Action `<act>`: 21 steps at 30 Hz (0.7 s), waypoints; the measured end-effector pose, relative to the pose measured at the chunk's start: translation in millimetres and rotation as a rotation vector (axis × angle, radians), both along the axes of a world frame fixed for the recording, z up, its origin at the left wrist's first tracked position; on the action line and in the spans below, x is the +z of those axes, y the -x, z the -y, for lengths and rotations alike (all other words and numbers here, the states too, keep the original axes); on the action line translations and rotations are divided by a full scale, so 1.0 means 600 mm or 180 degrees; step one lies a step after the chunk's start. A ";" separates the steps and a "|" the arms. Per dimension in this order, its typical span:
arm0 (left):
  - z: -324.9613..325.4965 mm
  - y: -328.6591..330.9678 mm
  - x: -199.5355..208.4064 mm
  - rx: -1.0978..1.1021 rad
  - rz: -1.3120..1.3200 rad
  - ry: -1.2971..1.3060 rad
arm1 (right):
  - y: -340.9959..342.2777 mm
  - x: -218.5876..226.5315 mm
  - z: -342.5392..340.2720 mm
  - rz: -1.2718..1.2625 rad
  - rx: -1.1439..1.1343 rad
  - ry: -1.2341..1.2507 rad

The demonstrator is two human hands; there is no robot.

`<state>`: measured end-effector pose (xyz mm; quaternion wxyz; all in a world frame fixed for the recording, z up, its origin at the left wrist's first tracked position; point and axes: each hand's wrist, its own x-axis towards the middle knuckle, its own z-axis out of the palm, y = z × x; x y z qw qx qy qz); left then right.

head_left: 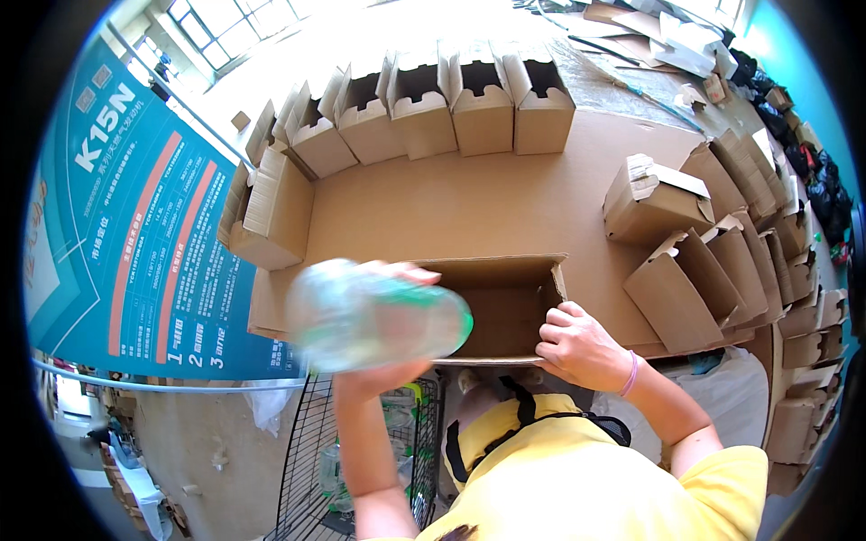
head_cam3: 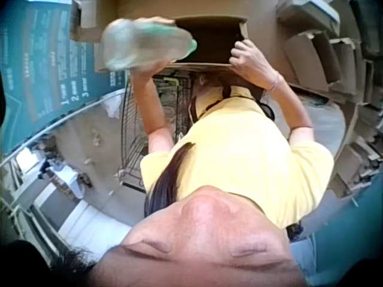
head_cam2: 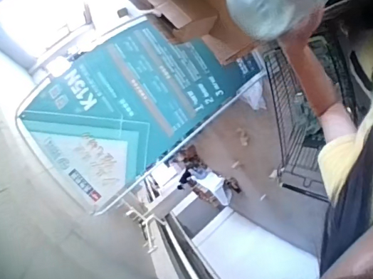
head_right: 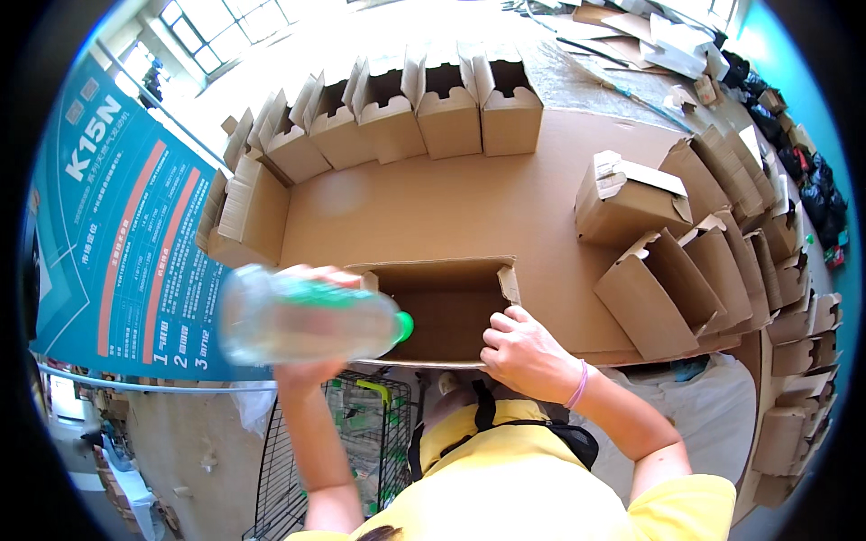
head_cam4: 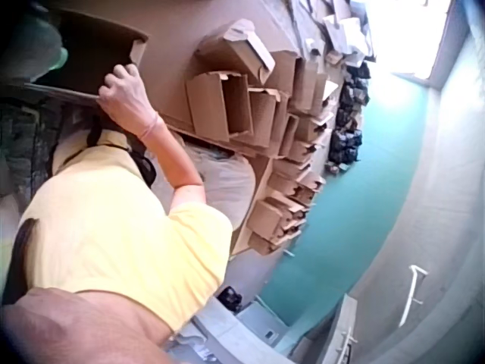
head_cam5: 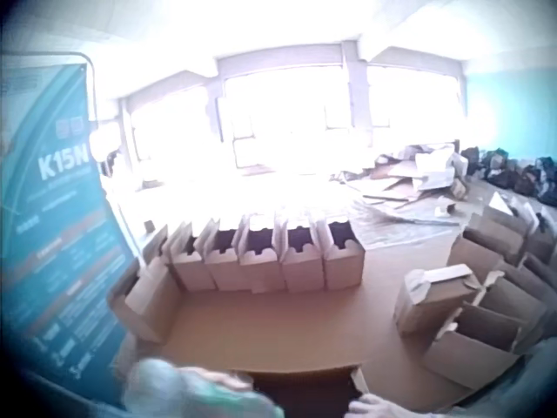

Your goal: The person picks up plastic bottles from a shopping cart and places them into cardboard boxes by hand, then stacks the filled boxes on a table.

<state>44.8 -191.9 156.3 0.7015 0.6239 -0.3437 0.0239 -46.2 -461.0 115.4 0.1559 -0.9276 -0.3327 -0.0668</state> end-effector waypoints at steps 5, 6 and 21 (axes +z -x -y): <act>0.114 -0.032 -0.009 -0.0749 0.1125 -0.3270 | 0.019 -0.015 0.002 0.0666 -0.0443 -0.0639; 0.129 -0.039 -0.016 -0.1057 0.0961 -0.4156 | 0.023 -0.019 0.003 0.0590 -0.0435 -0.0613; 0.203 -0.111 -0.297 -0.1228 0.2235 -0.5759 | 0.027 -0.051 -0.006 0.0679 -0.0224 -0.0770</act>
